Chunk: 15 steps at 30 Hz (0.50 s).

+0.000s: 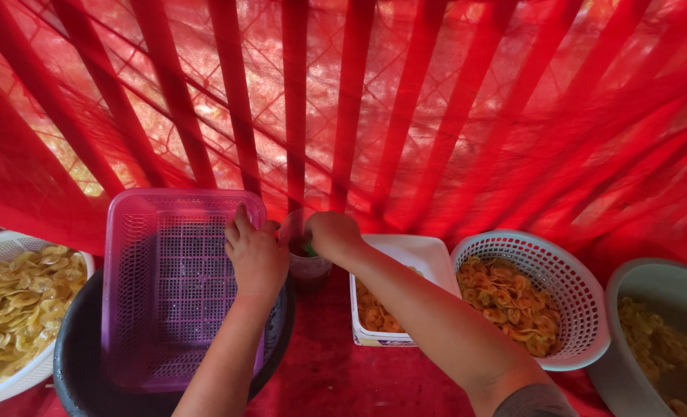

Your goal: The person sorts fried snacks from a basin and a basket into smaller containers by hand, then uses a spoon to add liquid from a cup to one of the containers.

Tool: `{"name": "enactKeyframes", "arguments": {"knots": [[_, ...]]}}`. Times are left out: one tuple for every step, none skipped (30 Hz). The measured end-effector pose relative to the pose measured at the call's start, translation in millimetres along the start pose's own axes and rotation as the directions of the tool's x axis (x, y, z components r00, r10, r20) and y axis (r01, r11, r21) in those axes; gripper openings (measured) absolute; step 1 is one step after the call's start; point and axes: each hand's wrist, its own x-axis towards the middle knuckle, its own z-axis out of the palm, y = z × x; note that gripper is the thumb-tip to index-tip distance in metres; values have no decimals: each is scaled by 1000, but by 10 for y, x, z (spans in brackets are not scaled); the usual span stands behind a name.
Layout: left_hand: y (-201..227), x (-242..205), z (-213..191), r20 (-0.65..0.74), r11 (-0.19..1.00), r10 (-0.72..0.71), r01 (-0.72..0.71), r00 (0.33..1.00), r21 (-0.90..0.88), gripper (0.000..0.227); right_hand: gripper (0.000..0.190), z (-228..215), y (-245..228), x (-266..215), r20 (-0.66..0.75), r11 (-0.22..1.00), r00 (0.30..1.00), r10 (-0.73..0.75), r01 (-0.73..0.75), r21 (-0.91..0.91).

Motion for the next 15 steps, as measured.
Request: {"name": "enactKeyframes", "arguments": {"knots": [[-2,-3,-1,-8,1000,2,-2,1000,-13,28,24,-1,29,0,-15,999,1000,2,-1,42],[-4,-11,-6,-17,1000,4,-4,1000,-25,27,23,12,70,2,-39,993,999,-10,14,117],[2,-20,-7,-24,999,6,-6,1000,-40,26,21,30,134,0,-64,982,998,-18,30,189],[5,-25,-8,-19,999,-1,0,1000,-53,26,20,55,208,1,-89,964,996,-24,47,260],[6,-28,-11,-13,998,-5,4,1000,-66,26,19,87,291,1,-110,938,994,-18,54,343],[8,-29,-10,-7,997,-9,9,1000,-79,26,18,123,378,0,-129,904,992,-9,64,422],[5,-31,-6,1,998,-12,12,1000,-67,25,17,155,467,5,-148,865,989,-4,78,496],[-5,-32,-2,9,998,-15,15,1000,-56,25,17,178,561,7,-89,799,993,83,-13,601],[-22,-33,0,20,999,-15,16,1000,-42,27,17,201,650,-2,-20,713,986,163,-104,693],[-44,-22,1,38,998,-21,24,999,-58,27,17,215,739,-21,59,610,971,233,-193,769],[-74,-9,1,57,997,-28,32,998,-72,26,18,225,824,-52,45,593,972,232,-178,785],[-93,-8,1,75,995,-34,41,997,-86,26,18,223,906,-91,31,577,973,231,-162,801],[-102,-7,-4,87,994,-44,52,995,-93,26,19,207,971,-118,15,559,973,228,-144,816],[-107,-9,-12,98,993,-54,64,994,-100,26,19,188,1025,-150,45,492,969,245,-164,855],[-114,-18,-15,110,991,-65,77,992,-108,26,20,171,1072,-188,76,424,963,258,-184,887]]}}
